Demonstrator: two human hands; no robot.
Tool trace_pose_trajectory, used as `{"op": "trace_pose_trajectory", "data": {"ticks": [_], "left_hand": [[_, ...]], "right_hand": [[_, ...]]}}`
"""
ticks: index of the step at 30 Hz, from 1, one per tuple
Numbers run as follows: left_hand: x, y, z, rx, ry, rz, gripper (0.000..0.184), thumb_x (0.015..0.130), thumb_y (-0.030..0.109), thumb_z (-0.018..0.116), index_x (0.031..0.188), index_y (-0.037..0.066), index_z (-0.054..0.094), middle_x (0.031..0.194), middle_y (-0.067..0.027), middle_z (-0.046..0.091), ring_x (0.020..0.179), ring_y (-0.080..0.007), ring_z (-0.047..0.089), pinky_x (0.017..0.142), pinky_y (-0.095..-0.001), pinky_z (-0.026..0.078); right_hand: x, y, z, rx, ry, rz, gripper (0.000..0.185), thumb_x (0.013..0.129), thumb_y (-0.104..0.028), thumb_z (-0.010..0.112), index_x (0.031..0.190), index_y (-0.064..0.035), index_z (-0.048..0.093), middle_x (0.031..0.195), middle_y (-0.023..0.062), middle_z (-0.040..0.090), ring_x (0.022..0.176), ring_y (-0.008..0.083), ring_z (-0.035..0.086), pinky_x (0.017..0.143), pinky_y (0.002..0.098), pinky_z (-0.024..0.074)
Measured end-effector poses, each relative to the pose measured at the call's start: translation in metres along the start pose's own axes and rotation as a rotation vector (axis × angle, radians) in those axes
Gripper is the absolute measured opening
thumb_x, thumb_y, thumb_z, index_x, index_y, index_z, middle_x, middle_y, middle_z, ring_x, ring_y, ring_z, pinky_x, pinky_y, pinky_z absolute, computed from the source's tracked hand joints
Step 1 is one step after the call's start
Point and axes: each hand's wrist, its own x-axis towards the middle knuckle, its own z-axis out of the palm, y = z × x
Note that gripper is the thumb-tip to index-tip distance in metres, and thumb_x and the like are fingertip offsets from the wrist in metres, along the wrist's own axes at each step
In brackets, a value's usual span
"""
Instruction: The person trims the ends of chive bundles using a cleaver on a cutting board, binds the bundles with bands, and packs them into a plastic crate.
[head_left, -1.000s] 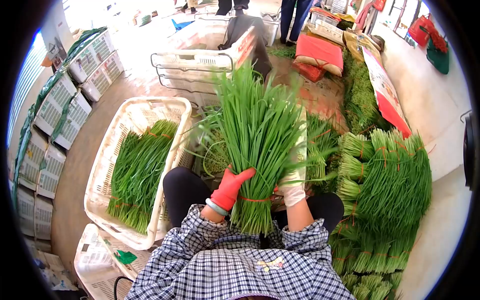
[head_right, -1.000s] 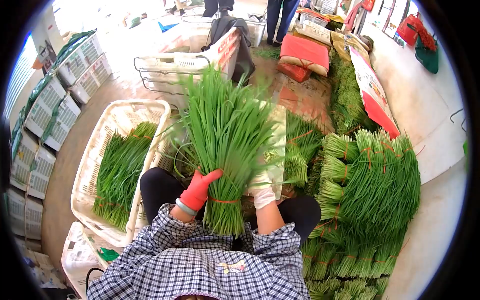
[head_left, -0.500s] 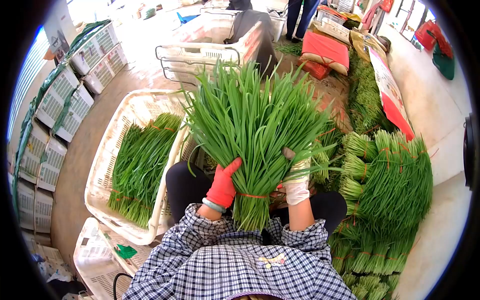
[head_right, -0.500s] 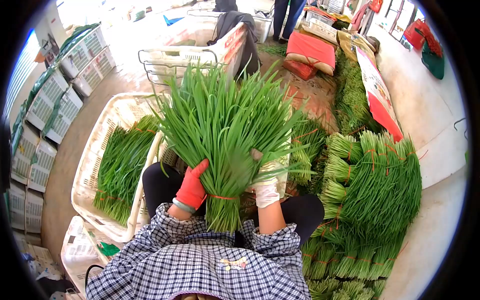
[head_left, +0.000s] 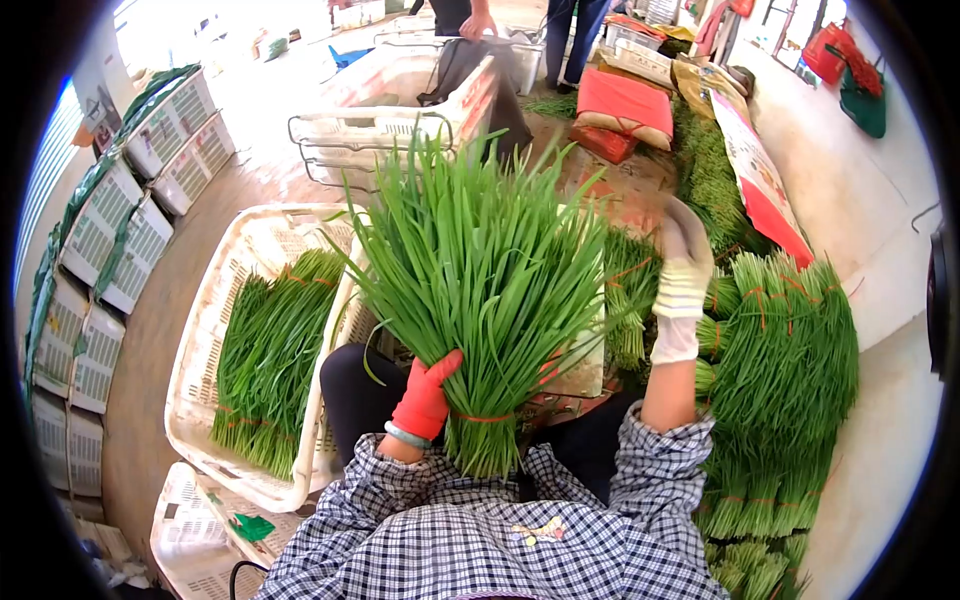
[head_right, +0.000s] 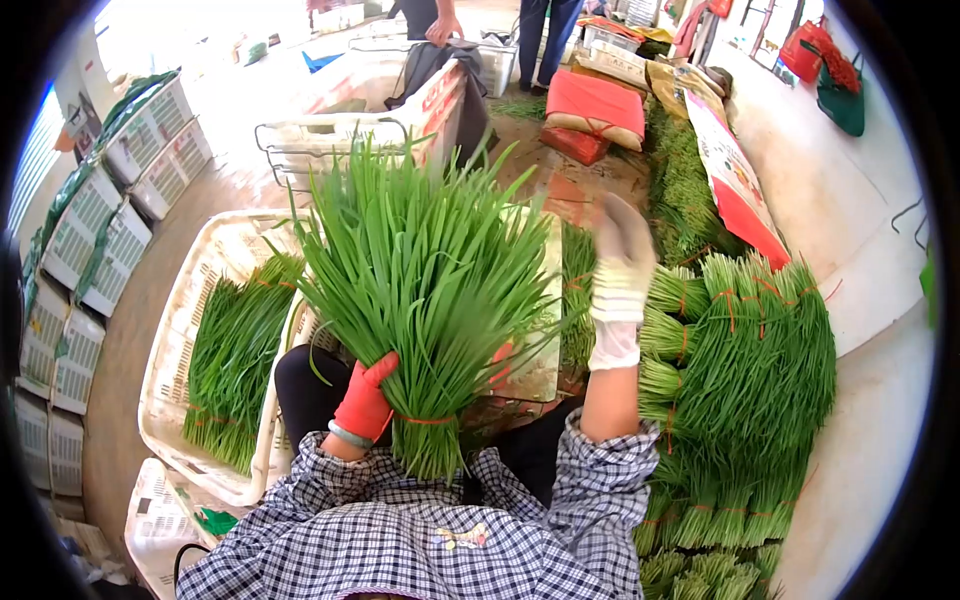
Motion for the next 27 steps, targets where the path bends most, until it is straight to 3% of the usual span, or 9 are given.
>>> {"op": "trace_pose_trajectory", "data": {"ticks": [5, 9, 10, 14, 16, 18, 21, 25, 27], "left_hand": [[-0.001, 0.0, 0.006, 0.026, -0.008, 0.001, 0.055, 0.085, 0.024, 0.07, 0.131, 0.003, 0.049, 0.122, -0.0073, 0.06, 0.109, -0.0225, 0.059, 0.094, -0.0368, 0.048], [-0.004, -0.001, 0.001, 0.08, -0.009, -0.004, 0.056, 0.084, 0.025, 0.07, 0.131, 0.003, 0.049, 0.122, -0.0067, 0.06, 0.108, -0.0217, 0.059, 0.093, -0.0364, 0.049], [-0.003, -0.001, 0.001, 0.082, -0.007, -0.014, 0.056, 0.084, 0.025, 0.07, 0.132, 0.003, 0.049, 0.122, -0.0066, 0.06, 0.108, -0.0216, 0.059, 0.093, -0.0364, 0.049], [-0.001, -0.002, 0.005, 0.049, -0.01, 0.01, 0.057, 0.084, 0.024, 0.069, 0.133, 0.003, 0.047, 0.124, -0.0081, 0.058, 0.11, -0.0242, 0.058, 0.095, -0.0382, 0.047], [0.002, -0.006, 0.002, 0.036, -0.049, 0.002, 0.057, 0.085, 0.024, 0.068, 0.134, 0.003, 0.047, 0.126, -0.009, 0.058, 0.112, -0.0257, 0.057, 0.096, -0.0391, 0.047], [0.001, -0.003, 0.005, 0.016, -0.02, -0.011, 0.057, 0.085, 0.024, 0.068, 0.134, 0.003, 0.047, 0.126, -0.0092, 0.058, 0.112, -0.0261, 0.057, 0.096, -0.0394, 0.047], [0.002, 0.008, 0.014, -0.057, -0.004, -0.022, 0.055, 0.085, 0.021, 0.069, 0.132, 0.002, 0.049, 0.125, -0.0096, 0.059, 0.111, -0.0272, 0.058, 0.095, -0.0407, 0.049], [0.019, 0.037, 0.013, -0.278, -0.067, -0.242, 0.052, 0.09, 0.026, 0.062, 0.134, 0.004, 0.047, 0.129, -0.0129, 0.057, 0.115, -0.0325, 0.057, 0.096, -0.0472, 0.049], [0.033, 0.065, 0.033, -0.374, -0.201, -0.339, 0.054, 0.095, 0.038, 0.051, 0.138, 0.005, 0.043, 0.135, -0.0149, 0.052, 0.12, -0.0336, 0.053, 0.103, -0.0504, 0.043]], "right_hand": [[0.03, -0.042, 0.063, -0.637, -0.454, -0.859, 0.017, 0.077, -0.023, 0.071, 0.086, -0.0079, 0.068, 0.096, 0.0095, 0.063, 0.098, 0.0311, 0.058, 0.089, 0.0439, 0.0431], [0.033, -0.021, 0.085, -0.879, -0.711, -0.807, 0.032, 0.08, -0.041, 0.065, 0.084, -0.0094, 0.071, 0.092, 0.0081, 0.064, 0.093, 0.0267, 0.059, 0.098, 0.0453, 0.0362], [0.034, -0.024, 0.089, -0.853, -0.812, -0.784, 0.02, 0.075, -0.028, 0.07, 0.082, -0.0091, 0.07, 0.084, 0.0069, 0.063, 0.09, 0.0278, 0.059, 0.102, 0.0471, 0.0374], [0.02, -0.011, 0.102, -0.79, -0.53, -0.817, 0.009, 0.07, -0.014, 0.071, 0.074, -0.0085, 0.066, 0.08, 0.0054, 0.062, 0.085, 0.0258, 0.06, 0.104, 0.0459, 0.0378], [0.022, -0.001, 0.102, -0.574, -0.397, -0.588, 0.005, 0.074, -0.014, 0.065, 0.072, -0.0096, 0.065, 0.084, 0.0051, 0.063, 0.086, 0.0269, 0.06, 0.103, 0.0432, 0.0391], [0.03, 0.005, 0.091, -0.032, -0.379, -0.009, 0.016, 0.074, -0.003, 0.064, 0.089, -0.0033, 0.067, 0.103, 0.0104, 0.065, 0.093, 0.0263, 0.062, 0.097, 0.0359, 0.0447], [0.031, -0.042, 0.064, -0.229, -0.452, -0.391, 0.059, 0.068, -0.001, 0.067, 0.125, -0.003, 0.052, 0.121, 0.0164, 0.056, 0.111, 0.0318, 0.056, 0.097, 0.0365, 0.0445], [-0.006, -0.084, 0.042, -0.64, -0.566, -0.744, 0.07, 0.062, -0.008, 0.072, 0.129, -0.0042, 0.051, 0.125, 0.0176, 0.052, 0.119, 0.034, 0.049, 0.103, 0.0416, 0.0402], [-0.026, -0.082, 0.033, -0.988, -0.813, -0.791, 0.078, 0.065, -0.03, 0.073, 0.134, -0.0075, 0.044, 0.142, 0.0174, 0.038, 0.131, 0.0374, 0.037, 0.11, 0.0529, 0.0282]]}}
